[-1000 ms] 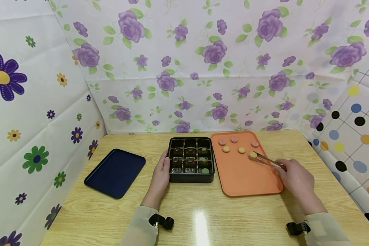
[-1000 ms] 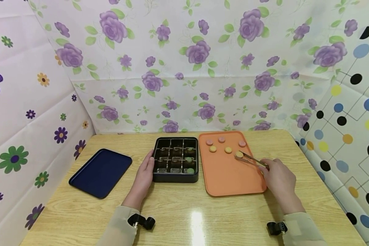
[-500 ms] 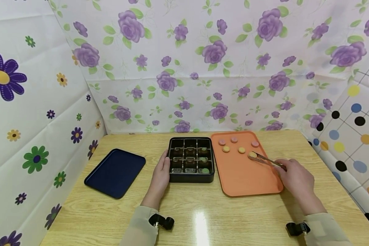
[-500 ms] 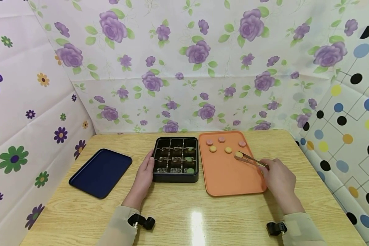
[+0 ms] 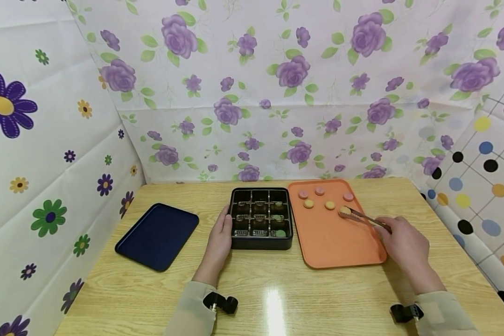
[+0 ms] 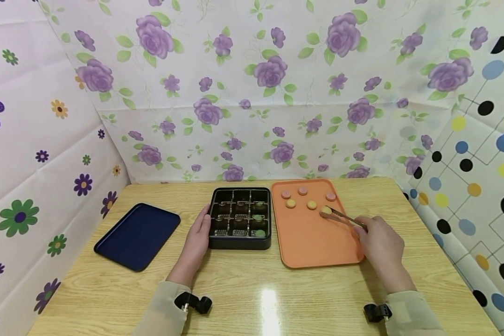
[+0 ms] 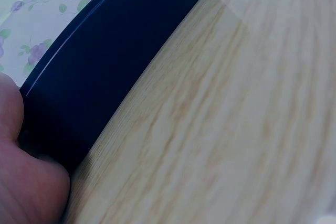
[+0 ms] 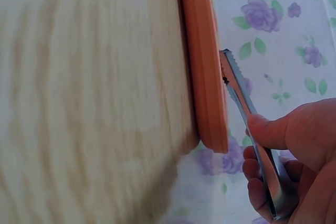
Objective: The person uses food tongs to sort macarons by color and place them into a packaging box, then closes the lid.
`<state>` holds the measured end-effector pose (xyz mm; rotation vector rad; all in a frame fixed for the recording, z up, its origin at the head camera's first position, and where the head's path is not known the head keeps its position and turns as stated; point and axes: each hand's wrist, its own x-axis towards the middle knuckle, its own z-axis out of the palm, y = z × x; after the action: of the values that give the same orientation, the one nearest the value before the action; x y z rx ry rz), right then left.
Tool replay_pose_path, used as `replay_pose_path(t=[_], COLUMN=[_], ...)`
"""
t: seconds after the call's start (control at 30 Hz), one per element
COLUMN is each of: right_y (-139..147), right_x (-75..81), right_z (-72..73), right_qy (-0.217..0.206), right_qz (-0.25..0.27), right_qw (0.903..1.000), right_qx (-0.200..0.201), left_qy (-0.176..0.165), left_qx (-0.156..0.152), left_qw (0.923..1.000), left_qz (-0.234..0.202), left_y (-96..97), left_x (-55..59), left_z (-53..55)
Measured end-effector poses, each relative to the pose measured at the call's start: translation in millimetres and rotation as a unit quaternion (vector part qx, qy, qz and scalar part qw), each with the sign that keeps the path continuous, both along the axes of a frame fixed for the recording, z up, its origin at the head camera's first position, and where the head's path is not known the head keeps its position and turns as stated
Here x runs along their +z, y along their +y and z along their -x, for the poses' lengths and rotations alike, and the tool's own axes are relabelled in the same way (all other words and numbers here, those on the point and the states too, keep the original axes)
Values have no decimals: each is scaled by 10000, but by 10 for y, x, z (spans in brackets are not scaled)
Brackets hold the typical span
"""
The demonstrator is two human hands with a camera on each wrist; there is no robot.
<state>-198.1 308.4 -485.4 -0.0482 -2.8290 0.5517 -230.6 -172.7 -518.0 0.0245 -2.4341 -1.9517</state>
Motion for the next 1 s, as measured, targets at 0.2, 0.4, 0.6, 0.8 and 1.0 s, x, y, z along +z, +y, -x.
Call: replay_pose_path(t=[0.2, 0.4, 0.6, 0.8, 1.0], right_y=[-34, -102, -198, -326, -508], right_x=[34, 60, 133, 228, 322], right_z=[-7, 1, 13, 39, 67], right_qy=[178, 374, 478, 605, 479], right_qz=[3, 0, -40, -61, -12], right_qw=[9998, 9992, 9987, 9976, 9976], right_qx=[77, 108, 197, 331, 507], left_qy=[14, -28, -7, -21, 0], left_qx=[-13, -20, -31, -25, -36], left_qw=[10000, 9999, 10000, 10000, 10000], left_qz=[-34, -115, -84, -87, -67], left_y=[1, 2, 5, -1, -3], left_x=[2, 0, 6, 4, 0], left_z=[-9, 1, 0, -3, 5])
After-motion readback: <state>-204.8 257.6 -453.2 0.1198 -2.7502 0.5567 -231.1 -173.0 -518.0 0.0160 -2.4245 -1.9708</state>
